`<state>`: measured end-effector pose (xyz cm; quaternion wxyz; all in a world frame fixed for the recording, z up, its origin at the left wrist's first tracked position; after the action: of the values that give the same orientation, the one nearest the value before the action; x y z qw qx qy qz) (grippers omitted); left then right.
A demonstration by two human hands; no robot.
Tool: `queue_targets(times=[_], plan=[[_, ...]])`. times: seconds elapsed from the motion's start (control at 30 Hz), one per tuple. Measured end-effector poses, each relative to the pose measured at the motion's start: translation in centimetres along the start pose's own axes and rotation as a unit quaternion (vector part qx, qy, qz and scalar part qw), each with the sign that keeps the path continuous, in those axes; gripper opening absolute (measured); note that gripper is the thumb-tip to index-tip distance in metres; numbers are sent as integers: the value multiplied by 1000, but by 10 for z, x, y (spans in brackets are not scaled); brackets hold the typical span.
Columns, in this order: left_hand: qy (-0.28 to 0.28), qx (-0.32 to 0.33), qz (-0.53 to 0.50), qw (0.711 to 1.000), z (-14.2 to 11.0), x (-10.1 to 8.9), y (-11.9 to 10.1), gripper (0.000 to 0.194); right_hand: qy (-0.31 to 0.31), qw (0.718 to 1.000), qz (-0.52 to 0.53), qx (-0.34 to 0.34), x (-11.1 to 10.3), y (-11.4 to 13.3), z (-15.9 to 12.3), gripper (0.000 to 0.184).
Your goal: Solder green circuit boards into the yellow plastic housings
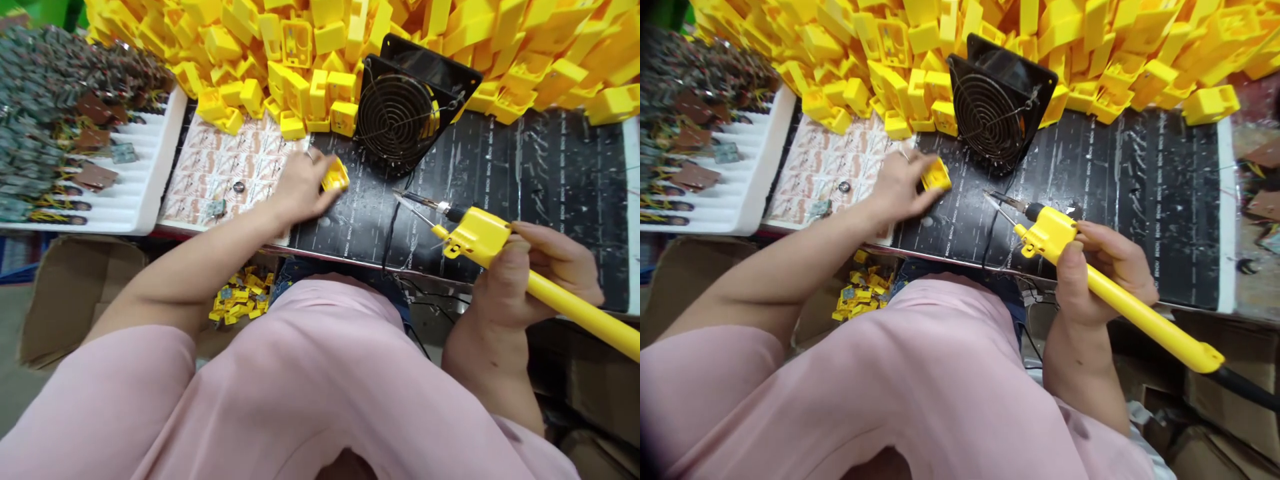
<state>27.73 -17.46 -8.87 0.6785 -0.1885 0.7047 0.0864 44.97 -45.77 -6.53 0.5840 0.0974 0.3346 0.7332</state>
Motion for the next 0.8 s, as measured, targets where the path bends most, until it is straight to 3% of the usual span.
queue_targets(times=[0.07,0.13,0.2,0.27,0.4,0.53,0.67,0.8], plan=[[32,167,-12,985,-36,-7,-41,58,-17,1000,-10,-6,-4,-2,0,21],[79,280,-63,955,-70,-20,-62,51,-32,999,-15,-9,-7,-5,1,21],[110,268,-114,950,-83,-34,-59,50,-41,999,-14,-7,-10,-8,1,20],[105,199,-118,967,-76,-44,-43,53,-45,999,-17,-8,-10,-8,1,19],[81,58,-105,989,-31,-43,-22,60,-32,999,-32,-7,-5,-2,0,22],[74,1,-73,995,16,-29,-40,59,-27,999,-32,-4,-3,3,1,24],[127,24,-24,991,37,-19,-70,53,-44,998,-36,-37,-10,6,3,21],[215,151,-32,964,4,-28,-77,48,-64,995,-58,-40,-19,6,0,21]])
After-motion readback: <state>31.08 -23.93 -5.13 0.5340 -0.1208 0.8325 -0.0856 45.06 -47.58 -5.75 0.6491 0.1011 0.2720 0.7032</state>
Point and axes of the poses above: each hand's wrist, its own z-axis towards the middle knuckle, its own x-axis out of the palm, y = z × x, the point moved 4 cm from there along z, towards the middle knuckle, and after that the axes turned 14 degrees about y, right-handed, at the moved point
